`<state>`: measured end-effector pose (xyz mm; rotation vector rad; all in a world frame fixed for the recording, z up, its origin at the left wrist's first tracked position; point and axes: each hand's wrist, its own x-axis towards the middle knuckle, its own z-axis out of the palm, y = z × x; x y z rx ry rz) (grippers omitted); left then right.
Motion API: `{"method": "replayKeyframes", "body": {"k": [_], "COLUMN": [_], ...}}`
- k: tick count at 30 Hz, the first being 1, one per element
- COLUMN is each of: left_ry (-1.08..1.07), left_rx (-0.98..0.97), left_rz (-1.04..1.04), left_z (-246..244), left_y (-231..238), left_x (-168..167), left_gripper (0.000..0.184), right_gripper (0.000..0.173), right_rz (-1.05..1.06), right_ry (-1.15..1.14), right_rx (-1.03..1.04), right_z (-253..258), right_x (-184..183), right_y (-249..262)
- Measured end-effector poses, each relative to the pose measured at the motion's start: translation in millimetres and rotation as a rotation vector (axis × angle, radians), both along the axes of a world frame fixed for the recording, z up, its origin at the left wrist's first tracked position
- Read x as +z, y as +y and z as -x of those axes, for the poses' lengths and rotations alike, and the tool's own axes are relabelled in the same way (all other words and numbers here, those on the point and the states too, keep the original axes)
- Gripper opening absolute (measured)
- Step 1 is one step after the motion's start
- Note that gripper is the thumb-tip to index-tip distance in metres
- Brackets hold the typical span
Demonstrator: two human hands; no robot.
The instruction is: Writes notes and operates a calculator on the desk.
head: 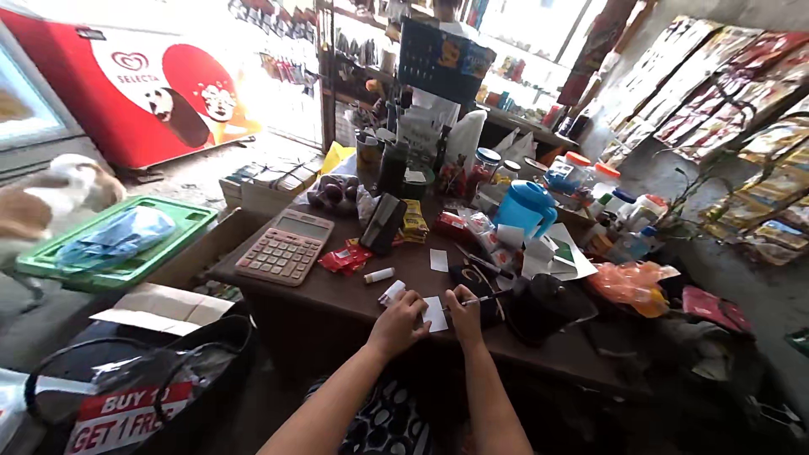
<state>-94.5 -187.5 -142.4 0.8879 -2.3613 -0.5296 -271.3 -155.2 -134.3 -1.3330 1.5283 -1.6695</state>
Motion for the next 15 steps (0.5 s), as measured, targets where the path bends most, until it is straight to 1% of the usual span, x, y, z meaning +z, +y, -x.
{"method": "replayKeyframes", "body": {"k": [5, 15], "left_ry": [-0.045, -0.042], "left_rx": [-0.002, 0.000], "left_rz": [-0.046, -0.020], "left_z": [-0.7, 0.3], "left_y": [0.9, 1.2], "left_x": [4.0, -0.2], "left_gripper": [0.037, 0.036], "right_gripper": [0.027, 0.027], "right_rz": [0.016, 0.003], "right_ry": [0.002, -0.007], "right_rx": [0.001, -0.006], "right_z": [0.0, 2.3], "right_x": [-1.9, -5.7], "right_y": [0.5, 0.9]}}
